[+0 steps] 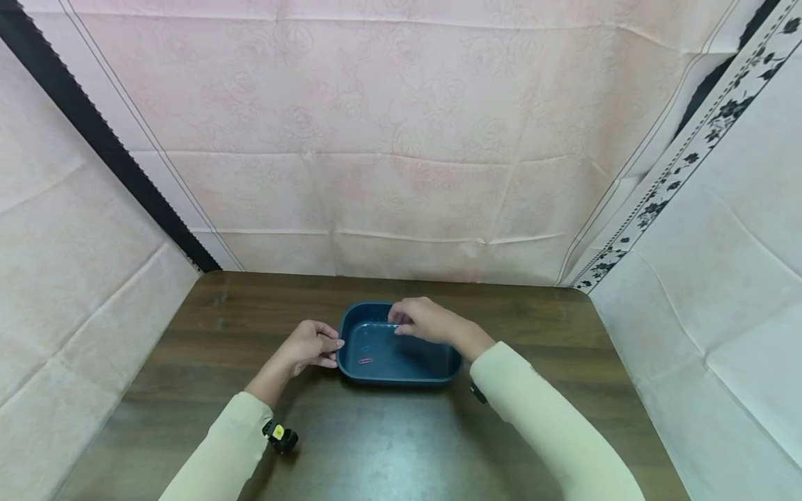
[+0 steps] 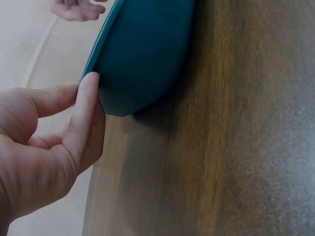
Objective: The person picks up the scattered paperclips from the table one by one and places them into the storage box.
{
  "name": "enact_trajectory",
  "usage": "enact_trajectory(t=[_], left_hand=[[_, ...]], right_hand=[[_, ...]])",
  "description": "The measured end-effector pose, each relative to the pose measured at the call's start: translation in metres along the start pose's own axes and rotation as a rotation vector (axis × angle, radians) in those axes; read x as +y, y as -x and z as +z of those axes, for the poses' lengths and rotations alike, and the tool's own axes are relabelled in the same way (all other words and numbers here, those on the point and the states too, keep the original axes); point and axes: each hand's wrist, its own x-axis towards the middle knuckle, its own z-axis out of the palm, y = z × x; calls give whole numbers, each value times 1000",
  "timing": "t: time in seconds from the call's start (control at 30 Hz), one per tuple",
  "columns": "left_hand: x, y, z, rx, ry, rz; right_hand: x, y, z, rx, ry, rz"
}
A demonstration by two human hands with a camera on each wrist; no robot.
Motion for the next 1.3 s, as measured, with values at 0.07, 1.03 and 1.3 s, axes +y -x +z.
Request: enact_trajectory(t=[0.07, 1.03, 1.3], left_hand=[[0, 0, 1, -5, 1, -2], [2, -1, 2, 12, -22, -14], [2, 1, 2, 16, -28, -15]], right_hand=[[2, 6, -1, 29, 11, -10], [38, 97, -22, 269, -131, 69], [52, 118, -17, 327, -178, 81]])
